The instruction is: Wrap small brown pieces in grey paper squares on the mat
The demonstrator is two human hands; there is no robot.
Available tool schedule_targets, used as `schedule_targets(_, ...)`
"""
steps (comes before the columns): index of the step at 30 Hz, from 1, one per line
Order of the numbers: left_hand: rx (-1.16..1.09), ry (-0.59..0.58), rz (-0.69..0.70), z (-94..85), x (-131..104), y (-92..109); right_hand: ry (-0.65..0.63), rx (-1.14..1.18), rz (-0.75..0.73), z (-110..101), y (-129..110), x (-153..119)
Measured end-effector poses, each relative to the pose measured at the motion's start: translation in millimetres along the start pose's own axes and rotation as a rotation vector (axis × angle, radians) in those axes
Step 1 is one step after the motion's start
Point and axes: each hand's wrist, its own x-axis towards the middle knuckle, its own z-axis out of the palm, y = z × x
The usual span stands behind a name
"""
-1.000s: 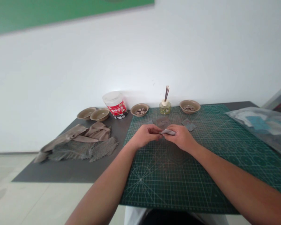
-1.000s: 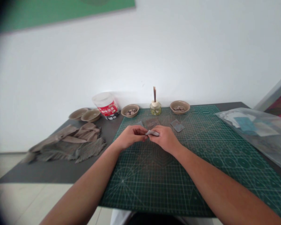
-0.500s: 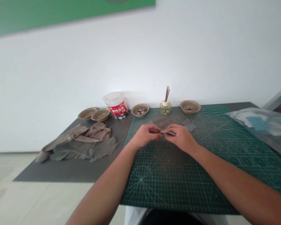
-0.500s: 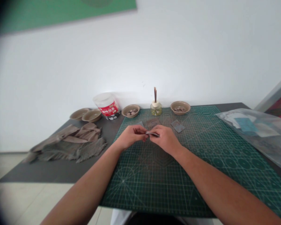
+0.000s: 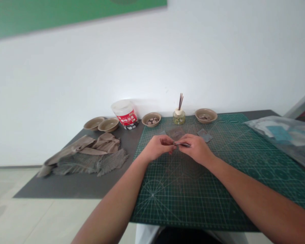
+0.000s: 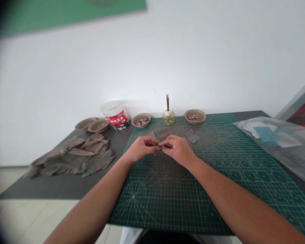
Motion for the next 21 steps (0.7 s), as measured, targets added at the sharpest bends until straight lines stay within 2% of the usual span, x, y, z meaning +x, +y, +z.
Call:
schedule_targets(11,-0.029,-0.007,-0.003,1.3,-0.5,-0.1,-0.032,0.023,-0.006,-2.0,-3.2,-0.2)
schedule_targets(15,-0.024,0.011,-0.010,1.3,0.0,0.4,0.005,-0.003,0.010,-1.8,-2.3,-0.4)
schedule_targets(21,-0.067,0.008,-0.002,1.2,0.0,1.9,-0.005,0.024,0.011,-1.2,-1.6,-0.5)
